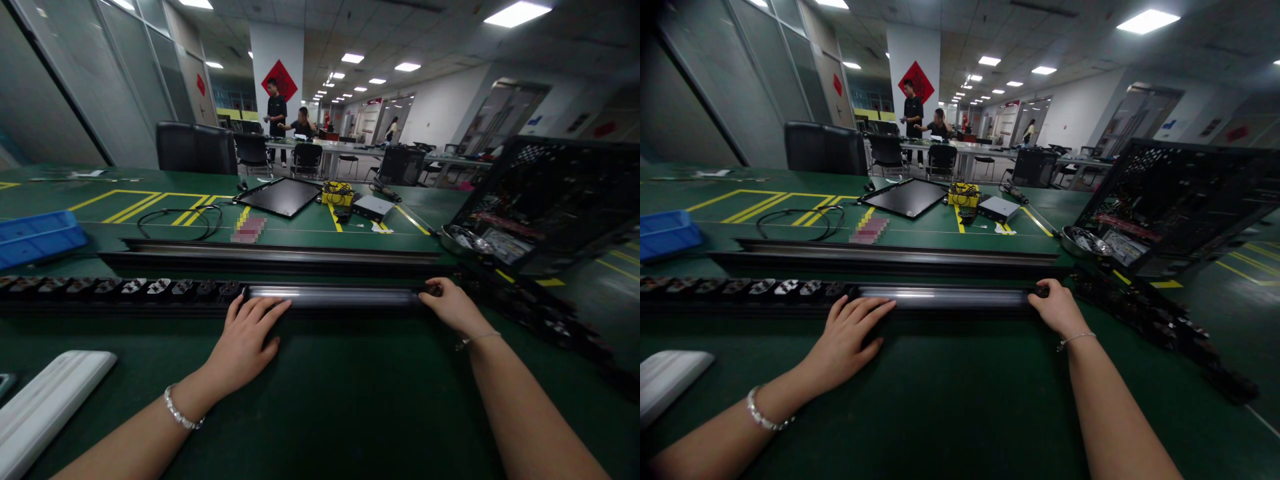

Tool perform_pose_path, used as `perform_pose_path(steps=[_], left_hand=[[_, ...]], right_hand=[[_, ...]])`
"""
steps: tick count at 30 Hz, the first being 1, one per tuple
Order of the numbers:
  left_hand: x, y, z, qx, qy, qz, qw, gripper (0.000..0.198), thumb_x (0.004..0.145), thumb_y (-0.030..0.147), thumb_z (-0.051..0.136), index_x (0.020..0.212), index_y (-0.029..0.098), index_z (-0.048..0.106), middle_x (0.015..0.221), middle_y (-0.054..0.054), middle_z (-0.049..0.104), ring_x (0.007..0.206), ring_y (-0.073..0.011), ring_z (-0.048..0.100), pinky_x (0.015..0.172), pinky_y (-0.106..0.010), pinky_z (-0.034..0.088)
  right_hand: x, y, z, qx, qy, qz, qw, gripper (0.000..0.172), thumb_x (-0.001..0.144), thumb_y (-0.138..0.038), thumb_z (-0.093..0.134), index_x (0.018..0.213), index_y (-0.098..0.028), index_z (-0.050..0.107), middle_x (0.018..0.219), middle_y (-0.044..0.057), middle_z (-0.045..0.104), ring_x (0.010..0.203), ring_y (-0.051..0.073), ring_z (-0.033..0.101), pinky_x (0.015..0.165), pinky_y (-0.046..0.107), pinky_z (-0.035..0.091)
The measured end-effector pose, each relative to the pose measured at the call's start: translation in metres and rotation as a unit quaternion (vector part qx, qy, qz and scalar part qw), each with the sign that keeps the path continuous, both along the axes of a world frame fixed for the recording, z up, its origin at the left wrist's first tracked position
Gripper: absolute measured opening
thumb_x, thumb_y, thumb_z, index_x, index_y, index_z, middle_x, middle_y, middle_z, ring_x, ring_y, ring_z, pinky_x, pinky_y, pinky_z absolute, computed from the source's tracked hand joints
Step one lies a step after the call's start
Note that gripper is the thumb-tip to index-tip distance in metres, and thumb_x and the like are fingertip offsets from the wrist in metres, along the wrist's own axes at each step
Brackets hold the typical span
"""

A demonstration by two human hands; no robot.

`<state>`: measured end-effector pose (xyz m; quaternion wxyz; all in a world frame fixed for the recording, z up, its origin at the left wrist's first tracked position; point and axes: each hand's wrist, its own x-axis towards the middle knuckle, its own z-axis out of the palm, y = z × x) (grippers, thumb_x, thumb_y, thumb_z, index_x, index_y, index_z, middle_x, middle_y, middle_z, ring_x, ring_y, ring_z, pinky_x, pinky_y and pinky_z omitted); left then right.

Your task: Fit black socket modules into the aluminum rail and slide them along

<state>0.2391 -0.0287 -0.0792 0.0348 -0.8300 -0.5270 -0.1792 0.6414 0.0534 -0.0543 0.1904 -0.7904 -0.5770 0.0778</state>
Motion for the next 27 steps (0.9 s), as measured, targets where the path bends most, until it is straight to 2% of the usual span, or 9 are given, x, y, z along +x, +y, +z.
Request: perform_pose_path(steps=[20,27], left_hand=[[-0.0004,0.0007,-0.0009,0.003,-0.001,-0.005,1.0,0.061,0.078,0.02,0.049,0.136,0.033,0.032,0.132,-0.003,0.048,0.121,-0.0251,0.04,0.106,-0.054,0.015],[-0.0007,0.0006,-0.001,0.0,-0.004,-0.004,1.0,0.062,0.078,0.02,0.049,0.136,0.033,0.032,0.133,-0.003,0.048,0.122,-0.0252,0.04,0.106,-0.054,0.015]], right_hand=[[0.0007,0.0008,0.0001,0.007,0.004,0.0,1.0,0.038,0.07,-0.034,0.056,0.104,-0.016,0.057,0.095,0.01,0.061,0.086,0.022,0.059,0.075,0.03,0.046],[0.0024,0.0013,-0.0009,0.01,0.009,-0.007,1.0,0.038,0.069,-0.034,0.056,0.103,-0.017,0.057,0.095,0.009,0.061,0.083,0.02,0.06,0.07,0.029,0.046]])
